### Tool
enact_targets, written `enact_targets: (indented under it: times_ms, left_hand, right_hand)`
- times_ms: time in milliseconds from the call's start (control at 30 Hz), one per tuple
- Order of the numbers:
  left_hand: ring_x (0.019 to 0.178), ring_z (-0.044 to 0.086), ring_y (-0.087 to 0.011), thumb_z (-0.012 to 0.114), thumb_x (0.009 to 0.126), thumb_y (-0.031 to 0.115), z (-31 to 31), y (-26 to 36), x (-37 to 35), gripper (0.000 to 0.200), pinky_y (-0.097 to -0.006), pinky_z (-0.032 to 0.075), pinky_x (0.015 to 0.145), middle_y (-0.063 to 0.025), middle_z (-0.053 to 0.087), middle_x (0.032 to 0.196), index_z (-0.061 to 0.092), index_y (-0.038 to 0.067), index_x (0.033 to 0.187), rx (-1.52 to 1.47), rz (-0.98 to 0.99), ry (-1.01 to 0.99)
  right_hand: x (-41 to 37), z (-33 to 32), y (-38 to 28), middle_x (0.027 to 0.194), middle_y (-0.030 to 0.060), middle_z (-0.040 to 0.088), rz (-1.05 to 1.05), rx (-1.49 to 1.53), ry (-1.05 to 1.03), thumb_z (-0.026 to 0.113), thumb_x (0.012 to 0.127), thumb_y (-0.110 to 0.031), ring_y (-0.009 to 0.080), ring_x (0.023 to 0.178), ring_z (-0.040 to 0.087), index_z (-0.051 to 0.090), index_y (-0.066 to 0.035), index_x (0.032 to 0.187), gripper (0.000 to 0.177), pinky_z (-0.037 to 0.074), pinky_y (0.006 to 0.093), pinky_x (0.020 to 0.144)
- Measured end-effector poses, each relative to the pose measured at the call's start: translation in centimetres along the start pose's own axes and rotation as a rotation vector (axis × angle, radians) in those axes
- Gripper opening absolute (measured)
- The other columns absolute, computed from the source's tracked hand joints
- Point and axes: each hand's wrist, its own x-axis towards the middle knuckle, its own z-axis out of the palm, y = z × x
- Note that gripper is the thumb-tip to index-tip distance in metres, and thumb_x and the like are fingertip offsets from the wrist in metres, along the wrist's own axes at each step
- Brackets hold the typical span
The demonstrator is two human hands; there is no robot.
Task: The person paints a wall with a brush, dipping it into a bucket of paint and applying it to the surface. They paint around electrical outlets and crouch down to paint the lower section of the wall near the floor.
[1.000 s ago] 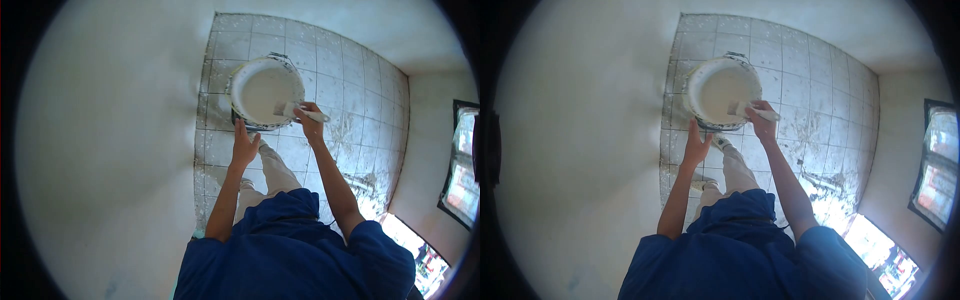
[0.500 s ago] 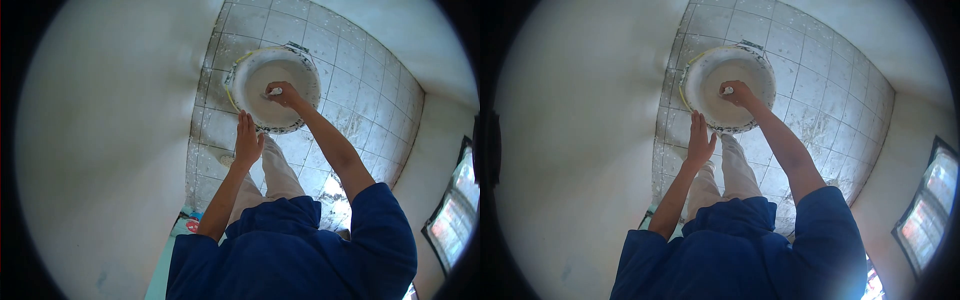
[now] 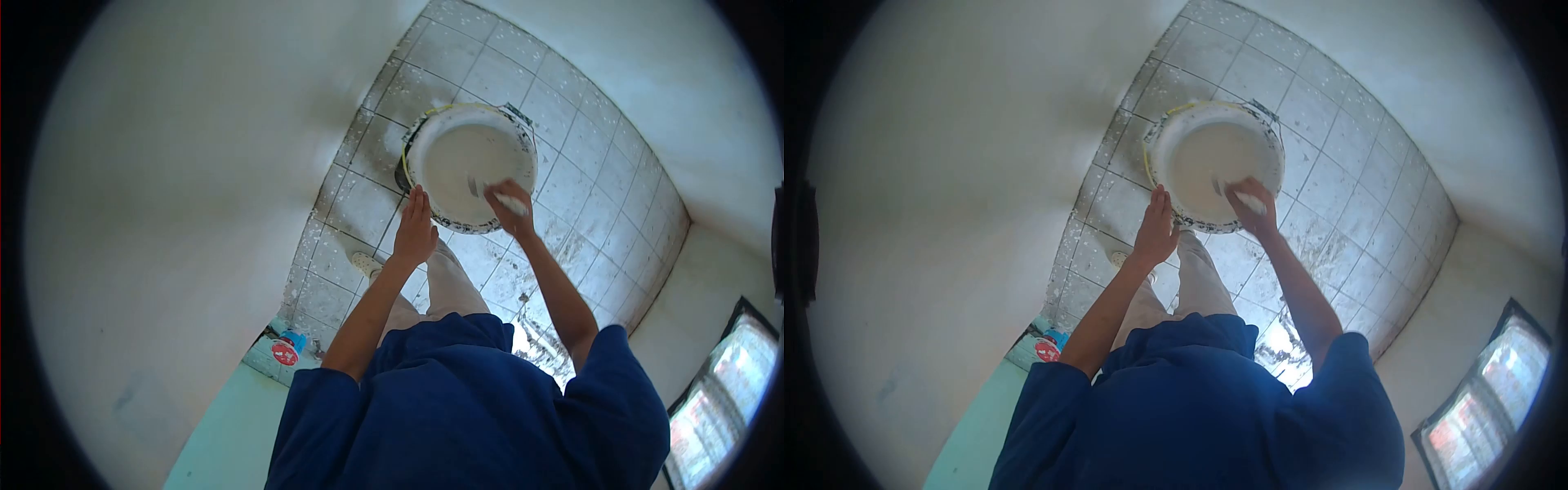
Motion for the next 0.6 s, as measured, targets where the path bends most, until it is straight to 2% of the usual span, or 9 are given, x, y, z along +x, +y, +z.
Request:
enact_targets:
  times_ms: [33, 100, 167, 267, 367, 433, 500, 567, 600]
  left_hand:
    - [0.138, 0.013, -0.0391, 0.056, 0.081, 0.012, -0.2, 0.1, -0.1, 0.071, -0.0448, 0.021, 0.111, -0.0284, 0.013, 0.147, 0.019, -0.014, 0.136, 0.004, -0.004, -0.012]
    - [0.137, 0.015, -0.0395, 0.055, 0.078, 0.008, -0.3, -0.1, 0.0, 0.071, -0.0441, 0.021, 0.111, -0.0294, 0.015, 0.146, 0.021, -0.015, 0.135, 0.017, -0.017, -0.024]
    - [0.138, 0.015, -0.0370, 0.052, 0.074, 0.004, 1.7, -1.5, 0.1, 0.071, -0.0461, 0.022, 0.110, -0.0256, 0.016, 0.147, 0.022, -0.012, 0.136, 0.018, 0.005, 0.007]
    - [0.138, 0.017, -0.0363, 0.045, 0.072, 0.000, 1.7, -1.9, 0.0, 0.067, -0.0472, 0.023, 0.109, -0.0253, 0.020, 0.146, 0.027, -0.012, 0.135, -0.005, -0.026, 0.007]
    - [0.139, 0.015, -0.0331, 0.063, 0.070, 0.011, 1.5, -2.1, 0.1, 0.081, -0.0439, 0.021, 0.111, -0.0235, 0.018, 0.148, 0.024, -0.008, 0.138, 0.021, -0.021, -0.049]
    - [0.138, 0.019, -0.0346, 0.056, 0.076, 0.015, 1.4, -2.6, 0.2, 0.072, -0.0498, 0.027, 0.107, -0.0233, 0.019, 0.148, 0.027, -0.009, 0.137, 0.021, 0.012, -0.080]
    - [0.133, 0.028, -0.0356, 0.055, 0.082, 0.027, 0.0, -3.0, -0.8, 0.073, -0.0455, 0.031, 0.105, -0.0230, 0.016, 0.148, 0.025, -0.007, 0.138, 0.013, -0.063, -0.103]
    - [0.129, 0.034, -0.0372, 0.052, 0.086, 0.031, -2.9, -2.5, -2.1, 0.070, -0.0425, 0.033, 0.105, -0.0239, 0.016, 0.148, 0.024, -0.006, 0.138, -0.174, -0.170, -0.078]
    - [0.127, 0.036, -0.0381, 0.050, 0.087, 0.034, -4.4, -2.5, -3.1, 0.069, -0.0412, 0.033, 0.104, -0.0246, 0.019, 0.147, 0.026, -0.005, 0.138, -0.241, -0.221, -0.030]
  right_hand:
    - [-1.7, 0.0, 0.0, 0.084, 0.0086, 0.063, 0.014, 0.004, 0.024, 0.067, 0.079, -0.012, 0.0232, 0.079, 0.063, 0.067, -0.007, 0.082, 0.005, 0.048, 0.0306, 0.071]
    - [-4.4, 0.7, 1.5, 0.080, 0.0102, 0.062, -0.162, 0.212, 0.137, 0.067, 0.078, -0.006, 0.0252, 0.072, 0.062, 0.065, -0.003, 0.080, 0.004, 0.048, 0.0315, 0.066]
    - [-5.9, 0.3, 1.3, 0.079, 0.0109, 0.062, -0.078, 0.075, 0.097, 0.068, 0.076, -0.002, 0.0251, 0.070, 0.061, 0.066, -0.003, 0.081, 0.005, 0.049, 0.0312, 0.066]
    - [-6.3, -0.1, -0.1, 0.079, 0.0124, 0.062, -0.161, 0.123, 0.220, 0.068, 0.076, -0.001, 0.0245, 0.071, 0.061, 0.065, 0.000, 0.080, 0.005, 0.048, 0.0317, 0.066]
    - [-6.7, 0.9, 2.1, 0.080, 0.0120, 0.061, -0.152, 0.222, 0.191, 0.066, 0.078, 0.001, 0.0227, 0.074, 0.060, 0.065, 0.002, 0.079, 0.002, 0.048, 0.0316, 0.068]
    - [-6.3, 0.6, 2.4, 0.081, 0.0121, 0.061, -0.150, 0.287, 0.179, 0.064, 0.080, -0.002, 0.0210, 0.077, 0.059, 0.064, 0.002, 0.078, 0.005, 0.047, 0.0302, 0.068]
    - [-5.5, 0.4, 2.9, 0.086, 0.0102, 0.062, -0.132, 0.290, 0.228, 0.064, 0.083, -0.007, 0.0210, 0.078, 0.059, 0.065, 0.000, 0.087, 0.008, 0.047, 0.0310, 0.069]
    - [-4.1, 1.2, 3.9, 0.094, 0.0063, 0.061, 0.249, 0.679, 0.284, 0.064, 0.084, -0.014, 0.0203, 0.084, 0.058, 0.062, -0.005, 0.102, 0.020, 0.046, 0.0329, 0.073]
    - [-3.1, 0.6, 2.7, 0.099, 0.0051, 0.060, 0.327, 0.811, 0.270, 0.065, 0.084, -0.016, 0.0200, 0.087, 0.057, 0.060, -0.007, 0.107, 0.025, 0.046, 0.0330, 0.075]
